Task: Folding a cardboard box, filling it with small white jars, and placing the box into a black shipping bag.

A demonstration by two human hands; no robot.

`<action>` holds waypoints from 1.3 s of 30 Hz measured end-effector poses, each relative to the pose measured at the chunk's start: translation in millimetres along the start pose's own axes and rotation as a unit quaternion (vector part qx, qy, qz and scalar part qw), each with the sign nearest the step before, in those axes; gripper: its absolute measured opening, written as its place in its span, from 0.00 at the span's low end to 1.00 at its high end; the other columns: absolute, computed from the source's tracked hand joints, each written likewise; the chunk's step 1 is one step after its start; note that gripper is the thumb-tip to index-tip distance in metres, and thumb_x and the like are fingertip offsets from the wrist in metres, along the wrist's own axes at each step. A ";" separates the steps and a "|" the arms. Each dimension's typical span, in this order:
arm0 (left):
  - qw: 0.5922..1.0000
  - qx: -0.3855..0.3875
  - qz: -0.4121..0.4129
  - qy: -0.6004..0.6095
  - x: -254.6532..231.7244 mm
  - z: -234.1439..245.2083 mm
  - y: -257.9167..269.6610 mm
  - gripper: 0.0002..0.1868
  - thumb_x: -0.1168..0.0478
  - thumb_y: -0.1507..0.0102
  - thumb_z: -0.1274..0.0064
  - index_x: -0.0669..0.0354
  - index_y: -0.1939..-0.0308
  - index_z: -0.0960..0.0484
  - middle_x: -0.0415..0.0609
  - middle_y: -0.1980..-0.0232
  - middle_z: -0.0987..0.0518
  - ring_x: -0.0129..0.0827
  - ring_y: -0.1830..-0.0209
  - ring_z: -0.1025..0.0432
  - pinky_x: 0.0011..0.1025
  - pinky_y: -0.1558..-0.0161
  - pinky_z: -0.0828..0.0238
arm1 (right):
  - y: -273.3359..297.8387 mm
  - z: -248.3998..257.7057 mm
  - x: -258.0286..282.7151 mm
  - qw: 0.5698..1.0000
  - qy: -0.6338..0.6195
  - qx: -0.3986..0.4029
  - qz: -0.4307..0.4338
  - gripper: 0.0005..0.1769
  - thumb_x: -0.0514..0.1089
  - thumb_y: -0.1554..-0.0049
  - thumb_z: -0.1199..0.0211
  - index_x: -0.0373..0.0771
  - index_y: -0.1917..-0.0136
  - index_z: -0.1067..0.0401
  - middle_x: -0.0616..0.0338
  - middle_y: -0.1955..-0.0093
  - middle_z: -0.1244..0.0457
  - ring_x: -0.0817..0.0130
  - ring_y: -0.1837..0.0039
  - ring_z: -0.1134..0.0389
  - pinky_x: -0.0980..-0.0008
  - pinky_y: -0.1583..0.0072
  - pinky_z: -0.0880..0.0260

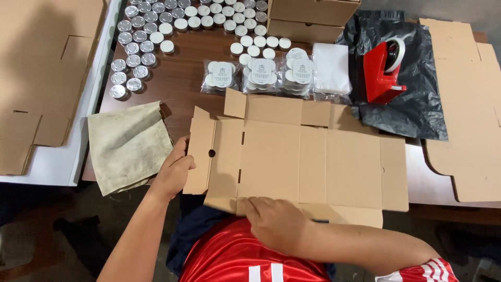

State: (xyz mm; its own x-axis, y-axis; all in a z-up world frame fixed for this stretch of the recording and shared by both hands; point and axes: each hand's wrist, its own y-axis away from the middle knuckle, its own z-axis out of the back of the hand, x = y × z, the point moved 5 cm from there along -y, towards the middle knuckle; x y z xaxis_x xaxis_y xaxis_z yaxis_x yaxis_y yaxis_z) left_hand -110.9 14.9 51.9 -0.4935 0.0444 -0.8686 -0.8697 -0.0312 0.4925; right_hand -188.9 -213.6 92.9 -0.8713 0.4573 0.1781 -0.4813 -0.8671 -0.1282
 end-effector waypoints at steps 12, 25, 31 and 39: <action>0.677 -0.281 -0.521 -0.438 -15.6 -48.1 90.3 0.09 0.58 0.36 0.43 0.58 0.61 0.26 0.52 0.58 0.26 0.43 0.56 0.32 0.38 0.50 0.36 | -13.3 -7.5 -54.9 0.963 -0.149 0.167 -0.151 0.26 0.43 0.40 0.51 0.38 0.29 0.37 0.50 0.39 0.31 0.48 0.43 0.28 0.45 0.52 0.28; 0.875 -0.034 -0.442 -0.194 51.2 -85.8 70.6 0.29 0.68 0.42 0.34 0.60 0.39 0.29 0.62 0.30 0.35 0.56 0.25 0.37 0.47 0.30 0.33 | -22.2 11.6 -38.5 0.982 -0.169 0.073 -0.048 0.11 0.48 0.40 0.43 0.42 0.48 0.25 0.56 0.55 0.30 0.53 0.53 0.29 0.52 0.56 0.29; 0.856 -0.055 -0.445 -0.259 42.0 -91.2 71.2 0.27 0.62 0.43 0.30 0.61 0.44 0.25 0.60 0.32 0.27 0.53 0.33 0.27 0.42 0.38 0.25 | -59.0 28.8 -169.8 0.959 -0.154 0.098 -0.219 0.23 0.54 0.37 0.47 0.43 0.35 0.29 0.56 0.31 0.35 0.56 0.29 0.37 0.51 0.32 0.39; 0.853 -0.056 -0.440 -0.275 45.8 -90.1 68.2 0.27 0.63 0.44 0.31 0.59 0.44 0.26 0.62 0.34 0.25 0.53 0.36 0.26 0.42 0.41 0.24 | -59.4 -39.0 -242.3 0.968 0.106 0.015 -0.229 0.39 0.61 0.43 0.39 0.43 0.24 0.40 0.53 0.27 0.43 0.48 0.30 0.42 0.44 0.32 0.44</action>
State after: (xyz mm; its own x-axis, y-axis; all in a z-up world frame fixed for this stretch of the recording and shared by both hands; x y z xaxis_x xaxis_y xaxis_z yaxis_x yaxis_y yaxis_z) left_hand -192.4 -75.1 40.8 0.3956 0.5604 -0.7276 -0.9140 0.1622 -0.3719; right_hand 47.1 -265.2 19.2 -0.5691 0.8223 0.0059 -0.8213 -0.5680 -0.0535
